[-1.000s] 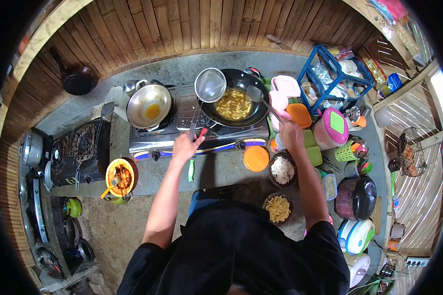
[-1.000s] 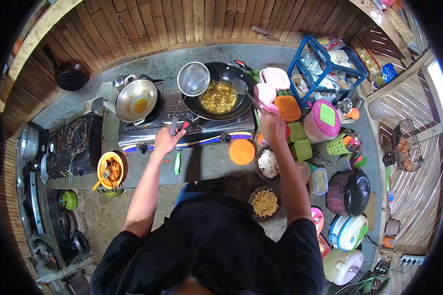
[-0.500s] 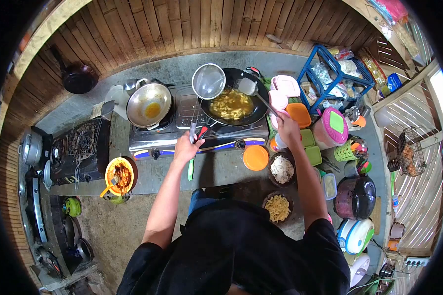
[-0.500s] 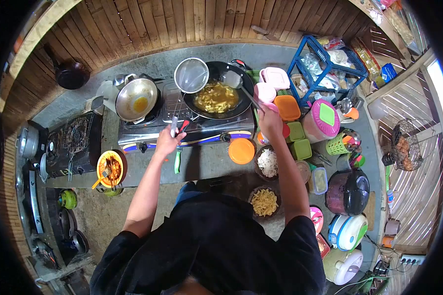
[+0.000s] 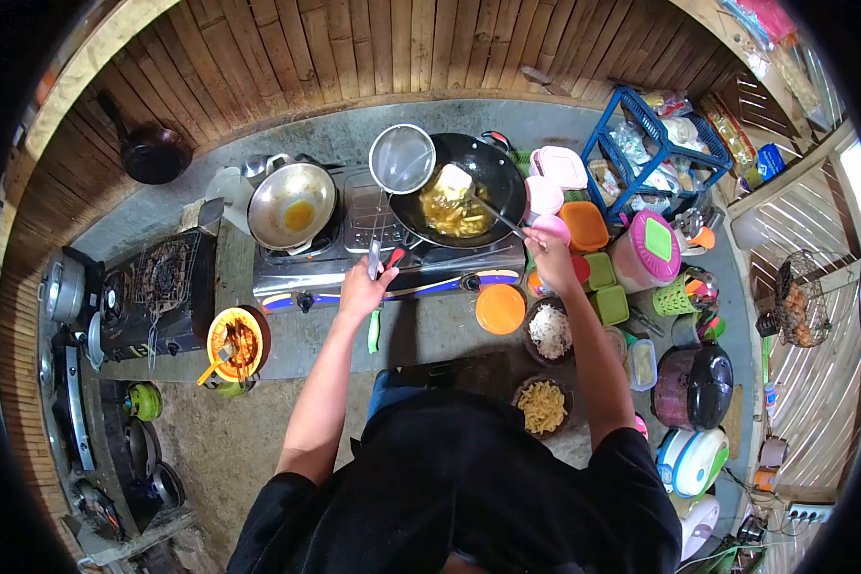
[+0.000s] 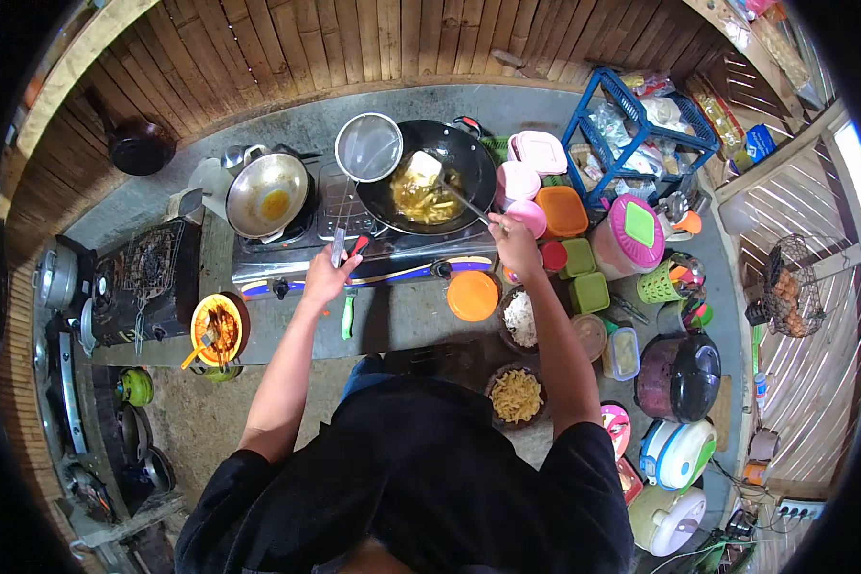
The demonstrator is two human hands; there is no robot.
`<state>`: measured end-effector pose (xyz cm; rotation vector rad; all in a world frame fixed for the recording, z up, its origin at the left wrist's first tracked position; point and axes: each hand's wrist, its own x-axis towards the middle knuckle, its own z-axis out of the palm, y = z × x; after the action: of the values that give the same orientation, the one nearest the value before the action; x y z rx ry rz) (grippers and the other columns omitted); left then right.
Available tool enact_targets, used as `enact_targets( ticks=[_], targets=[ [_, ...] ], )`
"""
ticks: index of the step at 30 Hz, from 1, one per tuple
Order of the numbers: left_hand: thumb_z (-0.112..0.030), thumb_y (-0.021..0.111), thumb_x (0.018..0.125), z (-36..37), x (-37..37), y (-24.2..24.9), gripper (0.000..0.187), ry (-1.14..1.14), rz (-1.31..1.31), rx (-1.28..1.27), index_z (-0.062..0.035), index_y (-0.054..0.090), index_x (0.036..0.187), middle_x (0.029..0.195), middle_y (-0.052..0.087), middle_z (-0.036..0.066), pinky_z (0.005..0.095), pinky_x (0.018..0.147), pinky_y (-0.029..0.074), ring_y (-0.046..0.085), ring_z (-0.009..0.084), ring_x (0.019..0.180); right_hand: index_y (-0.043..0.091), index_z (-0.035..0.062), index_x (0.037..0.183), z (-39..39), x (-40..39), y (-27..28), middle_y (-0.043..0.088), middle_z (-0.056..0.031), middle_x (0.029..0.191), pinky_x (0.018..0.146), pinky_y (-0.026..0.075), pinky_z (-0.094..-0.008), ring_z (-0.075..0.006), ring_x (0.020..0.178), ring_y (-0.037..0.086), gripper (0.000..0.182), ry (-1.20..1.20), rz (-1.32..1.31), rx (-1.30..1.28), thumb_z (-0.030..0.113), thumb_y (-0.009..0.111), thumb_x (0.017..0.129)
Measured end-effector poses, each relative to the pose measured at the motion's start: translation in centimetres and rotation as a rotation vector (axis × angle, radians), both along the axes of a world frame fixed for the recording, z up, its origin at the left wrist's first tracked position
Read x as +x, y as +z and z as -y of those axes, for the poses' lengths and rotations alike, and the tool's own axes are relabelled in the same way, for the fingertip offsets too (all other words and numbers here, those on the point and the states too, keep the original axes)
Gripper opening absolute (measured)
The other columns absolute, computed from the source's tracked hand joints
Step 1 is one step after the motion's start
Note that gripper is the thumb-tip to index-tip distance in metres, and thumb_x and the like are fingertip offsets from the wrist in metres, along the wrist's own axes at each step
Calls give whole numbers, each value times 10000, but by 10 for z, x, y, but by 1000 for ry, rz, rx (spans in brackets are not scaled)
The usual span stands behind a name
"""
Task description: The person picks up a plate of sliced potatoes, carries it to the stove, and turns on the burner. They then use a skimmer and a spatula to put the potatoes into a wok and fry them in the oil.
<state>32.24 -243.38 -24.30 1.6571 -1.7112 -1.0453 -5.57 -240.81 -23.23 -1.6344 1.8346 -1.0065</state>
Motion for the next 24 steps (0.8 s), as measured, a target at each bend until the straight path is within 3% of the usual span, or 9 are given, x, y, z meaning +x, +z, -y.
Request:
enact_targets(
  ticks=[2,4,7,10,13,14,17,18,24],
  targets=[
    [-355,740,832,1,0,0,366,1,8,8,-44,555,883,620,645,120,371,567,523,689,235,562,632,16,1192,-3,2,11,680,-217,1038,807,512,-360,-261,897,691,311,-38,-7,32,167,572,926],
    [-358,740,831,2,1,3,366,4,15,12,-46,556,883,612,642,118,372,565,522,685,234,555,639,28,1177,-1,0,16,678,-221,1017,811,518,-400,-321,898,680,300,-93,-235,-154,171,569,924],
    [-330,748,832,2,1,3,357,-4,17,28,-47,533,869,637,633,95,350,540,505,666,190,535,644,28,1156,5,1,24,676,-224,992,819,516,-432,-367,925,656,289,-147,-402,-142,176,568,919],
    [-329,749,832,4,2,-1,356,-7,13,27,-51,530,867,638,630,92,351,533,498,656,182,525,635,25,1175,16,2,18,673,-219,1028,805,507,-390,-331,937,668,291,-132,-446,-99,140,575,914],
    [-326,750,832,5,3,-1,357,-9,8,17,-48,528,865,640,628,91,357,531,494,649,181,522,627,-17,1170,38,-2,-14,677,-231,1035,818,508,-367,-302,935,679,295,-41,-300,-74,130,578,919],
    [-323,749,832,5,3,0,356,-9,9,25,-47,527,865,641,628,91,356,530,492,649,182,522,618,-55,1167,45,-3,-26,682,-233,1052,836,505,-337,-262,949,681,299,-11,-113,-22,122,575,929],
    [-317,749,833,6,3,1,353,-14,22,30,-45,525,866,642,628,93,353,526,490,650,184,524,612,-62,1180,43,10,-15,683,-224,1075,858,496,-314,-233,976,670,306,43,84,94,123,566,941],
    [-314,748,834,6,4,-1,352,-19,34,26,-45,524,868,642,628,94,351,523,489,650,184,524,632,14,1187,40,14,-16,680,-224,1013,787,514,-392,-342,899,678,312,63,85,-19,152,590,910],
    [-306,748,834,11,7,-4,348,-23,-1,43,-47,519,871,652,629,87,346,520,492,649,185,518,629,32,1177,-15,17,28,672,-220,1030,813,506,-433,-360,934,655,307,-7,-274,-122,178,576,912]
  ],
)
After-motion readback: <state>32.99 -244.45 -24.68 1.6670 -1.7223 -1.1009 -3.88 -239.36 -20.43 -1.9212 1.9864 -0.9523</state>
